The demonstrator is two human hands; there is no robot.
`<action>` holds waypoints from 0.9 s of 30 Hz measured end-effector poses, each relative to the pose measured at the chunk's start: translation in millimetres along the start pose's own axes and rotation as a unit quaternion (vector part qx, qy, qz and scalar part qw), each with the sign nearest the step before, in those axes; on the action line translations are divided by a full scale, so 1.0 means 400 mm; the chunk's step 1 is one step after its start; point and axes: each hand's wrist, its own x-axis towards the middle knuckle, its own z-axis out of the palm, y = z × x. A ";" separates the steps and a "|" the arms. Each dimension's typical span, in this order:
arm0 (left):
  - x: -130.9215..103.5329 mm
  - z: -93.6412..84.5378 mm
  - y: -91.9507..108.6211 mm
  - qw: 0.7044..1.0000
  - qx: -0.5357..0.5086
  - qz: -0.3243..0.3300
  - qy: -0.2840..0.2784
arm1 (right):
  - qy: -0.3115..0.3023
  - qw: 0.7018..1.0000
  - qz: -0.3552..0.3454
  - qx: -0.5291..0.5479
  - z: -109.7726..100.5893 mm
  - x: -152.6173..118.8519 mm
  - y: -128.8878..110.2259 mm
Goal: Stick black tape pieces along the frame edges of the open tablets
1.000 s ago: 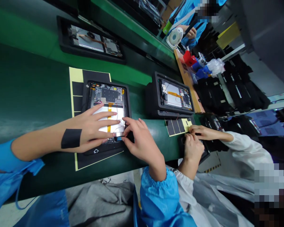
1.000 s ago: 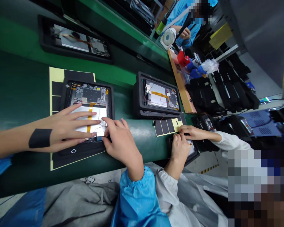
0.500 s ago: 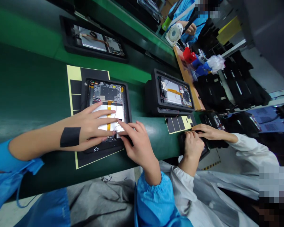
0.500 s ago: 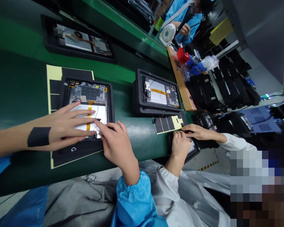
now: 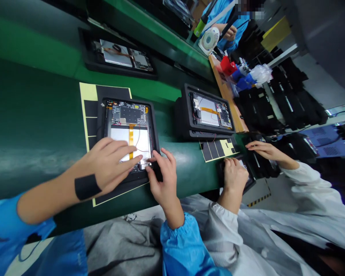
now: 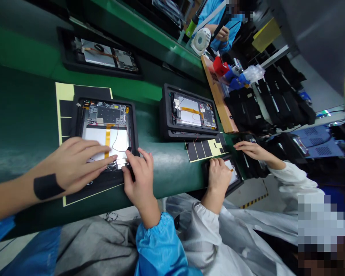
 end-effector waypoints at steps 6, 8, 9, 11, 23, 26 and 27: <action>-0.003 0.011 0.108 0.996 0.066 -0.022 0.052 | 0.122 0.958 0.168 0.197 -0.014 -0.005 -0.029; 0.005 0.021 0.116 0.995 0.079 -0.026 0.047 | 0.123 0.903 0.258 0.320 -0.029 -0.005 -0.058; 0.009 0.025 0.116 0.995 0.086 -0.027 0.045 | 0.122 0.868 0.294 0.381 -0.039 -0.004 -0.073; 0.018 0.034 0.111 0.994 0.098 -0.023 0.040 | 0.104 0.792 0.352 0.488 -0.059 -0.002 -0.100; 0.032 0.071 0.012 0.982 -0.146 -0.116 -0.038 | -0.040 0.544 0.448 0.708 -0.049 -0.022 -0.121; 0.034 0.072 0.006 0.983 -0.145 -0.110 -0.038 | -0.038 0.539 0.440 0.717 -0.048 -0.023 -0.120; 0.034 0.071 0.008 0.984 -0.138 -0.104 -0.039 | -0.034 0.537 0.436 0.721 -0.049 -0.023 -0.121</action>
